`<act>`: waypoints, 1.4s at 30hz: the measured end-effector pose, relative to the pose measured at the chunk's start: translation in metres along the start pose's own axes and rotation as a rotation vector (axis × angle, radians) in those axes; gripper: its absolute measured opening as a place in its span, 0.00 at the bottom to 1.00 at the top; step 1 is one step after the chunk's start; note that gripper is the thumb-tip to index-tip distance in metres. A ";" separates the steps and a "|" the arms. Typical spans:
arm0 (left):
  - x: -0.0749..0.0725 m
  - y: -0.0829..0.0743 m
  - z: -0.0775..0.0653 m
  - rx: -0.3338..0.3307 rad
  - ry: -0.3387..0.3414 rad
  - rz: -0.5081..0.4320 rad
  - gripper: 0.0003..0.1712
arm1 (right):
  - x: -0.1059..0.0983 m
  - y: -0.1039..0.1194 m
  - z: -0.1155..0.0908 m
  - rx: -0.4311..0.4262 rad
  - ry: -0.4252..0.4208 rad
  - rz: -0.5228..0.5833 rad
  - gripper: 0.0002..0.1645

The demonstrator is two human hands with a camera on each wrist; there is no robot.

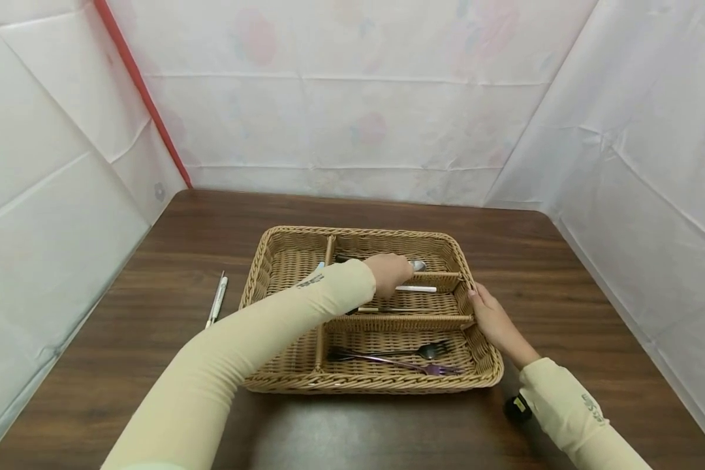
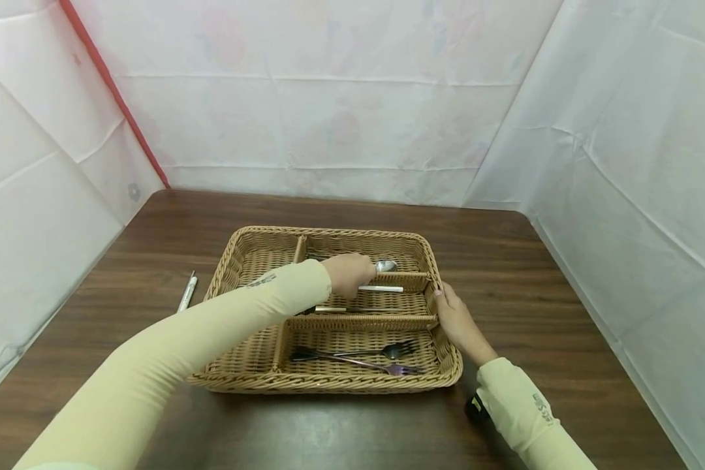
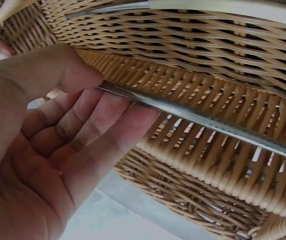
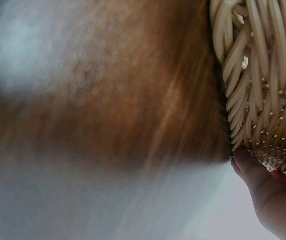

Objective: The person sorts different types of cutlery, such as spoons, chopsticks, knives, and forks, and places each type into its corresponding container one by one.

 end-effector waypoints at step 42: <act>0.010 0.050 -0.093 -0.022 -0.322 -0.135 0.08 | -0.003 -0.004 -0.002 -0.032 -0.016 -0.008 0.30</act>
Point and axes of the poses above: each hand's wrist, its own z-axis towards the middle knuckle, its own x-axis out of the palm, y = z × x, the point moved 1 cm from there along z, towards the middle knuckle, and after that the axes turned 15 degrees about y, right-handed, at the moved point
